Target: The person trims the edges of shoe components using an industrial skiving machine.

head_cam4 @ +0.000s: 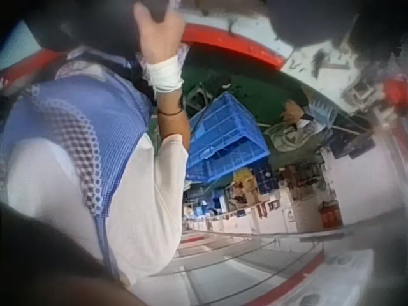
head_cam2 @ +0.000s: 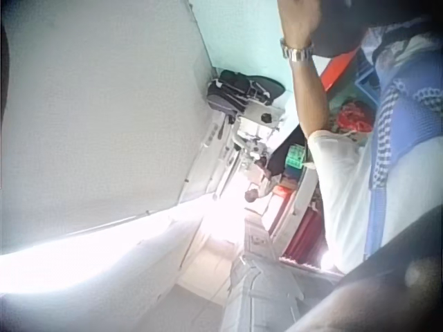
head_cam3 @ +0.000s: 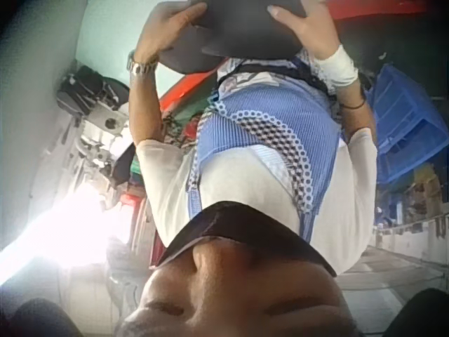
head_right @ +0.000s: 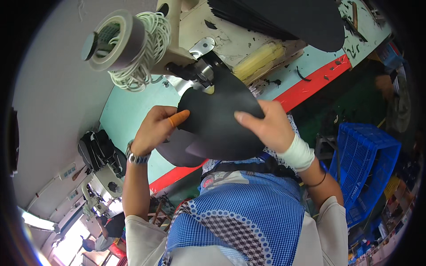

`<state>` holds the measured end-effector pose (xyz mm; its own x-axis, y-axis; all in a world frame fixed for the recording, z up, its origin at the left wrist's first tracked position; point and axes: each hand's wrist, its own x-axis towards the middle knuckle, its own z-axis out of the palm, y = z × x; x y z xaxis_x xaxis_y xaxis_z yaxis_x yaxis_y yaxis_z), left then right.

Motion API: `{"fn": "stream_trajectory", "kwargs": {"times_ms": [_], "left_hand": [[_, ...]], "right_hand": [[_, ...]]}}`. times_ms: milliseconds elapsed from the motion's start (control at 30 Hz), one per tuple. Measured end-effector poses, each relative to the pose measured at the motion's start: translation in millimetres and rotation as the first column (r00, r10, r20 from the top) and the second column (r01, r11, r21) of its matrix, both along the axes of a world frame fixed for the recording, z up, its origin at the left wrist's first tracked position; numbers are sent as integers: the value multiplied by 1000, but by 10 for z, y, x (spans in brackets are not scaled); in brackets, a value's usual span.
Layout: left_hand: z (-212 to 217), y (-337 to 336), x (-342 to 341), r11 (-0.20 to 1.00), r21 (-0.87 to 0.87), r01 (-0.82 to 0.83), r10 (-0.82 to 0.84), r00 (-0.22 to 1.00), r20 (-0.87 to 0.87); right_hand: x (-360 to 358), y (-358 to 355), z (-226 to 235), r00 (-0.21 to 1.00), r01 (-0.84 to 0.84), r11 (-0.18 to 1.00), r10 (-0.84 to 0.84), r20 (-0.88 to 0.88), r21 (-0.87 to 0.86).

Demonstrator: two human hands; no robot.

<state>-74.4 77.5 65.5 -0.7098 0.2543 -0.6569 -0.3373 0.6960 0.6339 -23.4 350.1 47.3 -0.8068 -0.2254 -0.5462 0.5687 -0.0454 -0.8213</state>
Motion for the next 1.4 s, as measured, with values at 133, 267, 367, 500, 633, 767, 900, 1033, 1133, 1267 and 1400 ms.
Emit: {"fn": "stream_trajectory", "kwargs": {"times_ms": [133,267,367,500,633,767,900,1033,1133,1267,1400], "left_hand": [[-98,80,-153,963,114,-245,185,905,384],[-183,262,-255,984,160,-84,57,984,170],[-243,400,-286,992,-53,110,-122,914,-388],[-366,-413,26,966,162,-204,193,978,78],[-1175,-908,808,759,-633,153,-414,864,-287],[-1231,-1034,897,803,-596,-27,-285,860,-423],[-762,-1180,917,752,-650,111,-356,898,-259],[160,-564,661,998,42,56,-52,996,-76],[191,-219,596,929,362,-74,141,977,-162],[-136,42,196,800,440,-408,315,910,271],[-236,-45,-60,866,248,-434,256,811,527]], "right_hand": [[-215,126,-189,965,99,983,-56,256,-158],[10,99,-68,981,114,965,-71,182,-237],[254,-86,78,973,149,985,-130,-191,89],[41,225,776,681,587,699,-153,-716,409],[-527,624,765,258,787,511,238,-936,347],[-437,200,241,332,533,511,606,-723,674],[196,-244,-9,312,73,835,501,-808,546],[197,-268,-254,726,-330,884,462,-509,331],[205,-4,-422,759,-438,898,396,-517,45],[191,126,-57,981,-193,978,190,-46,-76],[6,91,-199,980,44,982,-7,201,-182]]}}
